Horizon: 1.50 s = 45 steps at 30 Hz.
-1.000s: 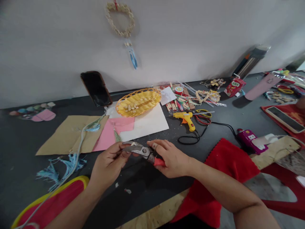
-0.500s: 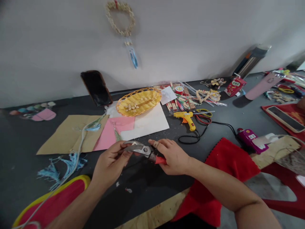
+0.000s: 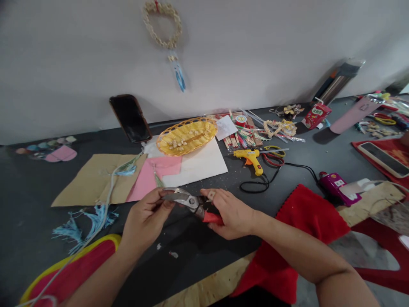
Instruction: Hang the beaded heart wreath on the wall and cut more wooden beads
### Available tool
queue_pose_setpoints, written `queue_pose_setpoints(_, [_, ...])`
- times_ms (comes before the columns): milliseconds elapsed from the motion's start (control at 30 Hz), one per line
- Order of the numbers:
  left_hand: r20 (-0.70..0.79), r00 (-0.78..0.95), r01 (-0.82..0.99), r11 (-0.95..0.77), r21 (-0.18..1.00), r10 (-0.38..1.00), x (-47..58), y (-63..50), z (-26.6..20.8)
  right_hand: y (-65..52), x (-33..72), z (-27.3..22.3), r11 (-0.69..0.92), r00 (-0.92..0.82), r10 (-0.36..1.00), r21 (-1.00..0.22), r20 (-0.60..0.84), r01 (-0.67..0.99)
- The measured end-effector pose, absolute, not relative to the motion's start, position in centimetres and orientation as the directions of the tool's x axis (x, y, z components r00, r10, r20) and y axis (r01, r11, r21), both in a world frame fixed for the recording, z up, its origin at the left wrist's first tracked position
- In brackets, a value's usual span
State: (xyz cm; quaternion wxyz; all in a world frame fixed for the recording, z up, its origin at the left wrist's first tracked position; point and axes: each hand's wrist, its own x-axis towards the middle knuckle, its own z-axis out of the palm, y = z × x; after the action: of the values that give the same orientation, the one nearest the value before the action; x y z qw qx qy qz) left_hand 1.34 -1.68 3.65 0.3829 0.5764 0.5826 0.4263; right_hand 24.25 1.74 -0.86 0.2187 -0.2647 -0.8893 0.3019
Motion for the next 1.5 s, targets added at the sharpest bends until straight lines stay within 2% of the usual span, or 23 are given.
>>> queue_pose_setpoints(133, [0.023,-0.067,0.317,-0.001,0.948,0.997,1.3,-1.4,3.5,1.7,24.0,-0.9,0.689,-0.733,0.61,-0.659,0.301,0.303])
queue_pose_setpoints(267, [-0.004,-0.06,0.294,0.022,0.955,0.998,1.5,-1.4,3.4,1.7,24.1,-0.5,0.715,-0.746,0.625,-0.549,0.228,0.432])
queue_pose_setpoints(400, [-0.025,-0.05,0.291,0.038,0.956,0.998,1.7,-1.5,3.5,1.7,24.2,-0.2,0.711,-0.734,0.647,-0.511,0.207,0.483])
queue_pose_setpoints(1033, [-0.038,-0.03,0.257,0.045,0.965,0.999,1.9,-1.5,3.8,1.4,24.3,0.1,0.731,-0.736,0.643,-0.455,0.213,0.508])
queue_pose_setpoints(1500, [-0.028,0.007,0.26,0.025,0.965,1.0,1.9,-1.6,4.1,0.8,24.1,0.1,0.727,-0.718,0.649,-0.484,0.252,0.487])
